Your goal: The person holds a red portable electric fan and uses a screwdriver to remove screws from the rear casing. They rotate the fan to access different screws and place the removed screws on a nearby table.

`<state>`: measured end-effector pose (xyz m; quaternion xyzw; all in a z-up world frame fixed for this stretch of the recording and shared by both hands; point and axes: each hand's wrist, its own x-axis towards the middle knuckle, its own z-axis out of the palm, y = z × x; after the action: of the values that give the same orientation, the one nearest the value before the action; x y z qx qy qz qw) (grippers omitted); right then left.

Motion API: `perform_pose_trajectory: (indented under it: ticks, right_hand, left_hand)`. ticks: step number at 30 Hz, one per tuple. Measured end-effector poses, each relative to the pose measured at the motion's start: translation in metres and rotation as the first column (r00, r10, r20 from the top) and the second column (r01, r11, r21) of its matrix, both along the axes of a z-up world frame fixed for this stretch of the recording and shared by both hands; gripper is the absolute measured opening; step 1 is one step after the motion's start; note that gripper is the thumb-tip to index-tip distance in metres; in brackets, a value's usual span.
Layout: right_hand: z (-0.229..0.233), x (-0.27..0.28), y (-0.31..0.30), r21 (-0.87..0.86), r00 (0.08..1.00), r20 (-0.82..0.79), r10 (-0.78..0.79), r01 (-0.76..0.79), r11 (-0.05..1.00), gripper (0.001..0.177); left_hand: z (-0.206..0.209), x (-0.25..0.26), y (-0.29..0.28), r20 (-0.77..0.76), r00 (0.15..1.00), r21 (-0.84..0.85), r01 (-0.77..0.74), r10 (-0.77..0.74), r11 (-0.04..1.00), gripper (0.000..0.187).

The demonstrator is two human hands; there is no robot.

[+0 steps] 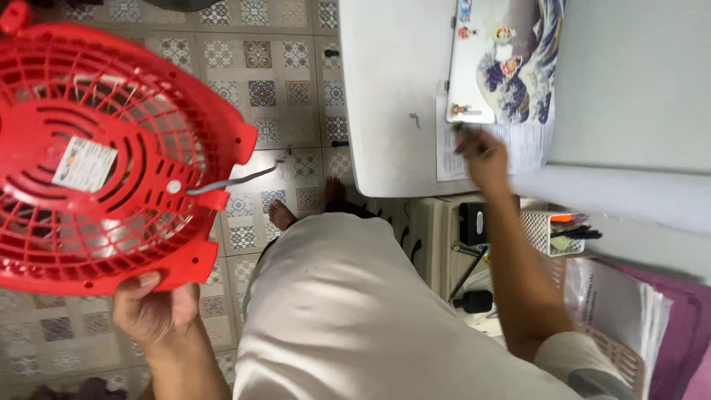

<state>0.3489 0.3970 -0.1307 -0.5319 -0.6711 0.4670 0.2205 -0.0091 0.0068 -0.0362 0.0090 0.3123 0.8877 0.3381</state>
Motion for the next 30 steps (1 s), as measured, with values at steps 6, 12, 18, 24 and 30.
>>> perform_pose_trajectory:
  ticks: [6, 12, 18, 24, 30]
  right_hand:
    - [-0.109, 0.057, -0.033, 0.368, 0.905, 0.422, -0.047, -0.124, 0.921, 0.026]
    - [-0.136, 0.058, -0.018, 0.299, 0.910, 0.412, -0.048, -0.085, 0.950, 0.023]
    - [-0.153, 0.058, -0.014, 0.301, 0.913, 0.406, -0.040, -0.092, 0.949, 0.024]
    - [-0.160, 0.064, -0.010, 0.267, 0.917, 0.398, -0.014, -0.101, 0.958, 0.023]
    - [-0.165, 0.062, -0.006, 0.268, 0.906, 0.424, -0.013, -0.112, 0.957, 0.025]
  left_hand:
    - [0.009, -0.004, 0.019, -0.003, 0.998, -0.094, 0.059, -0.059, 0.994, 0.085]
    - [0.008, -0.002, 0.030, 0.064, 0.996, -0.143, 0.069, -0.060, 0.987, 0.087]
    - [0.002, 0.005, 0.026, 0.020, 0.996, -0.139, 0.092, -0.090, 0.986, 0.079]
    - [0.000, 0.006, 0.024, 0.027, 0.996, -0.156, 0.087, -0.084, 0.984, 0.075]
    - [-0.001, 0.008, 0.025, 0.028, 0.997, -0.171, 0.073, -0.069, 0.983, 0.072]
